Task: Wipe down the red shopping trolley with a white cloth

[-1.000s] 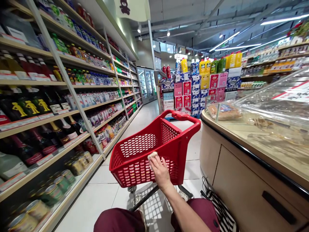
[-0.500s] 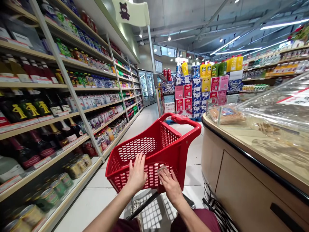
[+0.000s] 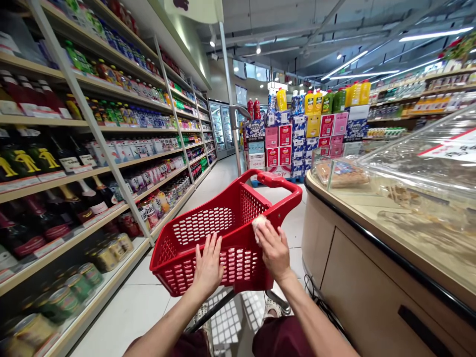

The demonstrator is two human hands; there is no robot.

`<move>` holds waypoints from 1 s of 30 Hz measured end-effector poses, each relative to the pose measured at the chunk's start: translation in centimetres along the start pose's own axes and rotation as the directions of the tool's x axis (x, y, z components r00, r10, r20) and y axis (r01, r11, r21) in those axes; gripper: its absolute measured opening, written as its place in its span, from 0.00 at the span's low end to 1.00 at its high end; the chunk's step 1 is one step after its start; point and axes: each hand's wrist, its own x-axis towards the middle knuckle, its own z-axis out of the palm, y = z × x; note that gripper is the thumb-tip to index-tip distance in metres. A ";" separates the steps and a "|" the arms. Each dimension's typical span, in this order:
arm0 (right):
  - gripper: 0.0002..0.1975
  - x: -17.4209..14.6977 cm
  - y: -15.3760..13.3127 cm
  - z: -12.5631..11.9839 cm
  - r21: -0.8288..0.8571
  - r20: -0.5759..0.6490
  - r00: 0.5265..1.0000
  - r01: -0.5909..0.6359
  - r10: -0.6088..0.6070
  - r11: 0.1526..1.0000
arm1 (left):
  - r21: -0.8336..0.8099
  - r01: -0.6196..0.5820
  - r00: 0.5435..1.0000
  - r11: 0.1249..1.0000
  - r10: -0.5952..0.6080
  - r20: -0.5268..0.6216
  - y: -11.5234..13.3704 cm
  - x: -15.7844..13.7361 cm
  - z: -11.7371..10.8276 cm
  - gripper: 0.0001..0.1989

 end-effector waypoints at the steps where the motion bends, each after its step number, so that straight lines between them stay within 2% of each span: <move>1: 0.19 0.3 0.3 0.0 -0.011 -0.016 1.000 -0.018 0.017 1.000 | 0.004 -0.013 1.000 1.000 0.013 -0.011 0.2 0.1 0.1 0.37; 3: 0.19 -0.3 0.4 0.1 -0.011 0.009 1.000 0.015 -0.015 1.000 | 0.012 -0.027 0.999 1.000 0.028 -0.030 0.4 0.1 0.2 0.37; 7: 0.17 -1.8 0.9 -0.3 0.021 0.084 0.979 0.185 -0.187 0.982 | 0.019 -0.035 0.998 0.999 0.036 -0.044 0.3 0.2 0.3 0.36; 9: 0.17 -0.5 1.8 -1.1 -0.002 0.034 0.988 0.153 -0.152 0.988 | 0.014 -0.045 0.997 0.999 0.045 -0.055 0.4 0.2 0.5 0.36; 12: 0.17 2.0 3.2 -2.1 -0.068 -0.091 0.996 -0.013 0.006 0.998 | 0.006 -0.056 0.995 0.998 0.057 -0.079 0.6 0.3 0.8 0.37; 13: 0.16 2.1 3.5 -2.2 -0.087 -0.099 0.995 -0.036 0.027 0.996 | 0.004 -0.056 0.995 0.998 0.056 -0.086 0.7 0.4 0.9 0.37; 14: 0.16 1.7 3.7 -2.2 -0.101 -0.072 0.997 -0.026 0.018 0.995 | 0.003 -0.054 0.994 0.999 0.054 -0.092 0.7 0.4 1.0 0.37; 17: 0.18 -0.7 4.1 -2.2 -0.082 0.103 0.990 0.108 -0.099 0.991 | 0.005 -0.062 0.993 0.998 0.062 -0.101 0.7 0.5 1.3 0.37; 18: 0.18 -1.0 4.4 -2.3 -0.073 0.123 0.986 0.127 -0.117 0.989 | 0.007 -0.067 0.992 0.998 0.067 -0.103 0.6 0.5 1.3 0.37; 19: 0.17 -0.9 4.8 -2.5 -0.073 0.101 0.989 0.115 -0.107 0.991 | 0.008 -0.070 0.992 0.998 0.070 -0.105 0.6 0.5 1.4 0.37; 21: 0.16 0.9 6.2 -2.8 -0.096 -0.037 0.999 0.015 -0.019 0.995 | 0.012 -0.071 0.991 0.997 0.072 -0.111 0.7 0.6 1.3 0.37; 23: 0.17 3.0 7.4 -2.8 -0.114 -0.144 0.987 -0.088 0.071 0.990 | 0.013 -0.069 0.990 0.998 0.070 -0.119 0.7 0.6 1.2 0.37; 24: 0.17 3.5 7.8 -2.6 -0.115 -0.156 0.982 -0.122 0.103 0.986 | 0.013 -0.068 0.990 0.998 0.069 -0.123 0.7 0.5 1.2 0.37; 27: 0.19 1.3 7.5 -1.4 -0.081 -0.063 0.989 -0.136 0.131 0.987 | 0.015 -0.073 0.988 0.997 0.074 -0.135 0.4 0.3 1.0 0.36; 29: 0.20 -1.4 6.5 -0.7 -0.043 0.054 0.995 -0.076 0.079 0.996 | 0.019 -0.083 0.987 0.996 0.085 -0.136 0.1 0.0 1.0 0.36; 30: 0.21 -2.3 5.9 -0.6 -0.032 0.074 0.995 -0.072 0.074 0.997 | 0.021 -0.086 0.987 0.996 0.088 -0.134 0.0 -0.1 1.0 0.36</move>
